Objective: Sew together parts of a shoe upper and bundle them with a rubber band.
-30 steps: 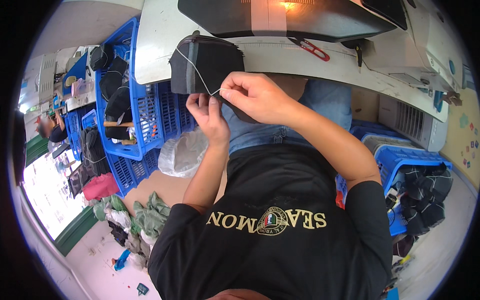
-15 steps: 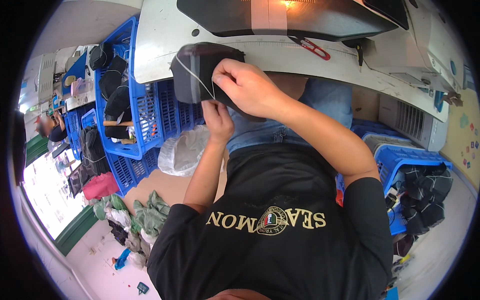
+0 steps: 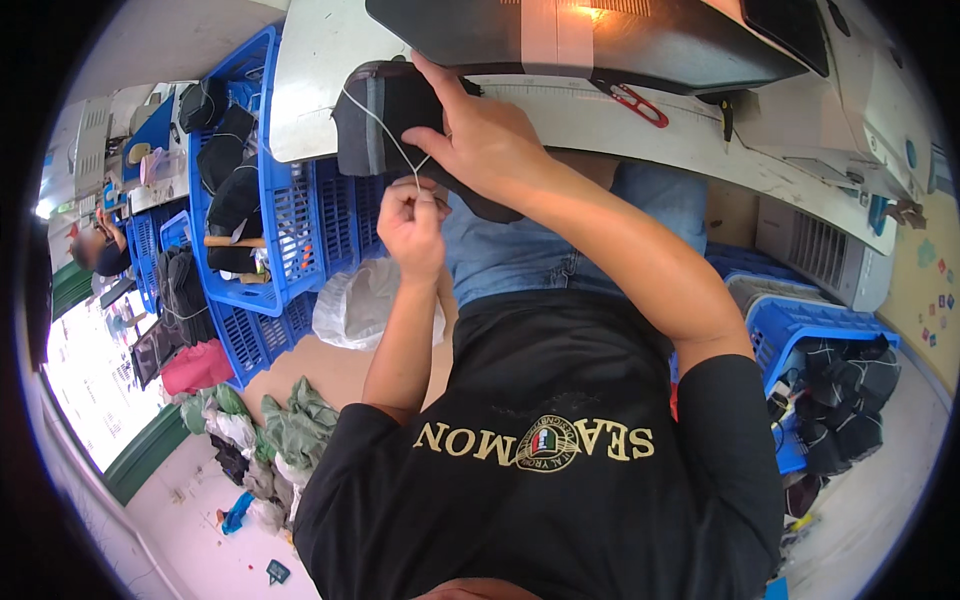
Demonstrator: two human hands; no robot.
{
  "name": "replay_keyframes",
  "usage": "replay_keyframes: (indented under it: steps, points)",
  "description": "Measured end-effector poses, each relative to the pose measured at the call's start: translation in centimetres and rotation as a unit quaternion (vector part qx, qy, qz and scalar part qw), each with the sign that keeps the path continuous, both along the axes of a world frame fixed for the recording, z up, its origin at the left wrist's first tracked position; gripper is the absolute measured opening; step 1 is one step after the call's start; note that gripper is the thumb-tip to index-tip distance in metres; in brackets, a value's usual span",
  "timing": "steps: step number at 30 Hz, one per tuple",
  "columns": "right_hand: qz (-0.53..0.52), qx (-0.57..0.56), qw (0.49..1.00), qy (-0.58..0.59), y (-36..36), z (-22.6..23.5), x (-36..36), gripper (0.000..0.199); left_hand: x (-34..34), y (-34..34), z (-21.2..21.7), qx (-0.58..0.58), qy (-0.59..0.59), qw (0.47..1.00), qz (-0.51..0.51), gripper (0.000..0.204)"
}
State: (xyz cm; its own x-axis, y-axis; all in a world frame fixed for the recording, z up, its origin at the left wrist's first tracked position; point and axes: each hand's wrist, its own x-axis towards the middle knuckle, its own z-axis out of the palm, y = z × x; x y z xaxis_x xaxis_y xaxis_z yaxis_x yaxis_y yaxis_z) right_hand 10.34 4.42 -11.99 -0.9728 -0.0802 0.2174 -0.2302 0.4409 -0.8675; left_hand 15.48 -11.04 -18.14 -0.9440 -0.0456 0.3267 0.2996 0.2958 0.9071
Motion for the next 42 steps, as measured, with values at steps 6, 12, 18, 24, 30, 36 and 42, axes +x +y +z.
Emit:
replay_keyframes:
  steps: [6,12,18,24,30,36,42]
  points:
    - [-0.010,0.051,0.999,-0.006,0.1,0.1,-1.7,0.067,-0.3,-0.1,2.9,0.351,-0.235,0.903,-0.077,0.008]
    - [-0.028,0.053,0.998,-0.009,-0.3,-0.2,-2.5,0.066,0.2,-0.1,1.8,0.242,-0.193,0.943,-0.118,0.012]
    - [-0.019,0.089,0.995,-0.029,-0.9,-0.4,-2.5,0.064,1.0,-2.4,-4.5,0.245,-0.196,0.932,-0.180,0.014]
    - [-0.002,0.121,0.991,-0.058,-0.9,-0.1,-2.6,0.066,-1.3,-1.5,-6.4,0.338,-0.310,0.885,-0.076,0.010]
    - [-0.004,0.117,0.991,-0.058,-0.2,-0.8,-2.9,0.065,-3.2,1.0,-4.5,0.340,-0.315,0.886,0.033,0.015]
    - [-0.012,0.110,0.993,-0.050,0.2,-0.8,-3.0,0.065,-1.8,1.3,1.3,0.494,-0.339,0.800,-0.036,0.028]
    - [0.018,0.094,0.994,-0.059,0.7,-0.3,-2.5,0.062,-2.8,1.9,2.1,0.303,-0.304,0.902,-0.042,0.052]
